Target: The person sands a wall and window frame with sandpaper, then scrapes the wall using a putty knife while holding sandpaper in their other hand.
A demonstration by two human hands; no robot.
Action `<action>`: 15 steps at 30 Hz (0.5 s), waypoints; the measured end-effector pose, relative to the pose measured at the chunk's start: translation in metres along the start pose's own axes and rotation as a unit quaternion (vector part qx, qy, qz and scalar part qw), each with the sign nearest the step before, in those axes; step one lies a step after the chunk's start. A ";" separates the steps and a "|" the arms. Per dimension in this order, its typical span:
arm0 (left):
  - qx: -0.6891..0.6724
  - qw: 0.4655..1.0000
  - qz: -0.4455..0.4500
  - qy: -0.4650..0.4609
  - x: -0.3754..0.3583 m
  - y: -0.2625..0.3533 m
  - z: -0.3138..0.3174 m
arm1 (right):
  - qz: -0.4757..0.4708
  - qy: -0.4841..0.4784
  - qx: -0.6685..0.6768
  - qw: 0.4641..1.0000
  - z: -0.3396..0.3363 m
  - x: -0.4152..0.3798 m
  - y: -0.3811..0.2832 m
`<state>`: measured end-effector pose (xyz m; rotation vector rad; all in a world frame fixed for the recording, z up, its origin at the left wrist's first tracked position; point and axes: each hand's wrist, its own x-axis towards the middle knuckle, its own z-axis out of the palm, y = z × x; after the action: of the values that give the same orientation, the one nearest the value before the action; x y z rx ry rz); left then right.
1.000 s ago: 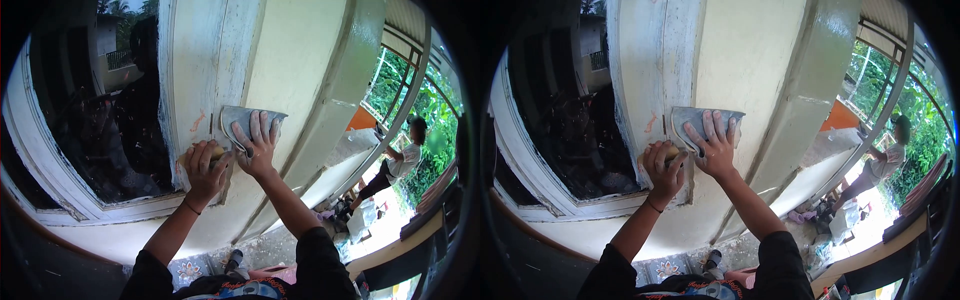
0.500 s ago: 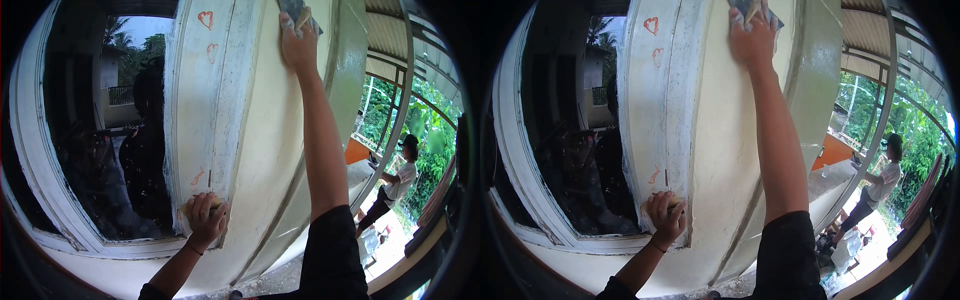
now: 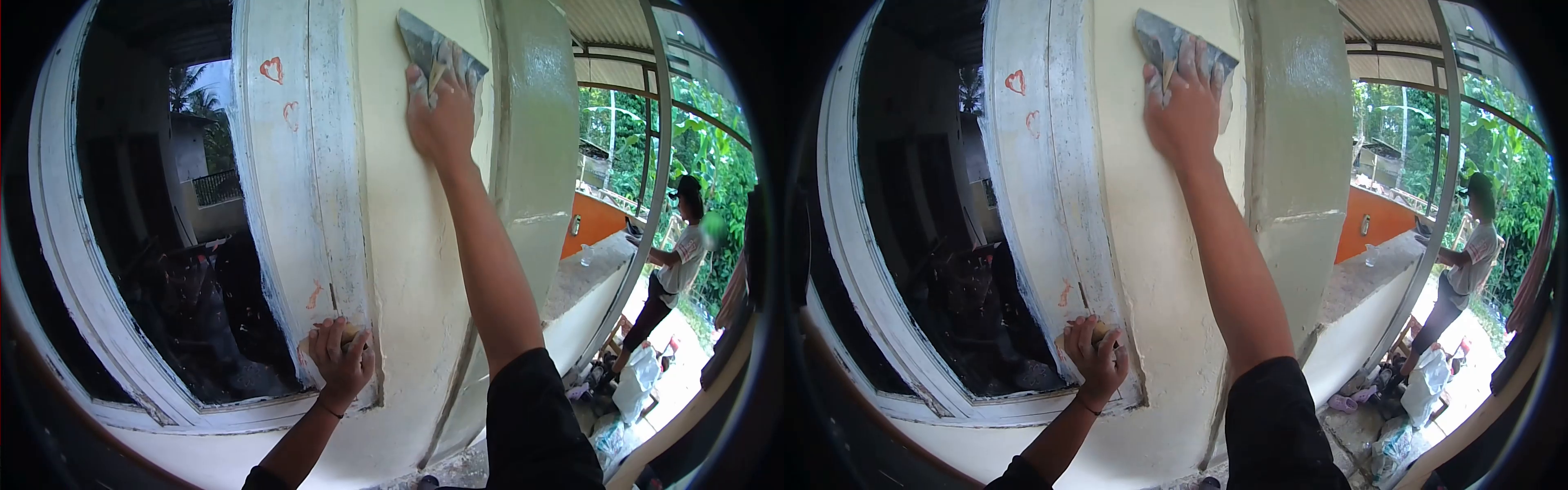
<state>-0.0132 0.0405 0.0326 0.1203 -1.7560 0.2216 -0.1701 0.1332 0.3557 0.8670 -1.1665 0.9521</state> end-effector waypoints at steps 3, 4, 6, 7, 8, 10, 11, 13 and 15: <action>-0.002 1.000 0.003 0.000 0.002 0.000 -0.001 | 0.006 -0.035 -0.008 0.999 -0.024 -0.076 -0.015; -0.003 1.000 0.002 0.004 0.002 0.001 -0.001 | -0.003 -0.061 -0.018 0.998 -0.035 -0.106 -0.019; -0.006 1.000 0.004 0.000 0.001 0.000 -0.003 | 0.035 -0.114 -0.004 0.993 -0.055 -0.171 -0.027; -0.006 1.000 0.004 0.001 0.002 0.000 -0.002 | 0.036 -0.141 -0.007 0.989 -0.062 -0.204 -0.029; -0.009 1.000 0.002 0.006 0.003 0.000 -0.002 | 0.041 -0.164 0.010 0.986 -0.070 -0.225 -0.033; -0.025 1.000 -0.003 0.006 0.003 0.002 -0.004 | 0.023 -0.166 0.009 0.986 -0.075 -0.232 -0.031; -0.024 1.000 -0.006 0.013 0.003 0.003 -0.003 | 0.019 -0.165 0.007 0.986 -0.073 -0.225 -0.030; -0.026 1.000 -0.008 0.015 0.003 0.003 -0.002 | 0.016 -0.126 0.025 0.992 -0.066 -0.204 -0.028; -0.028 0.999 -0.016 0.014 0.003 0.004 -0.002 | 0.021 -0.109 0.022 0.994 -0.057 -0.173 -0.023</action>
<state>-0.0122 0.0448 0.0354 0.1049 -1.7294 0.1493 -0.1506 0.1516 0.1745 1.0040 -1.3584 0.9369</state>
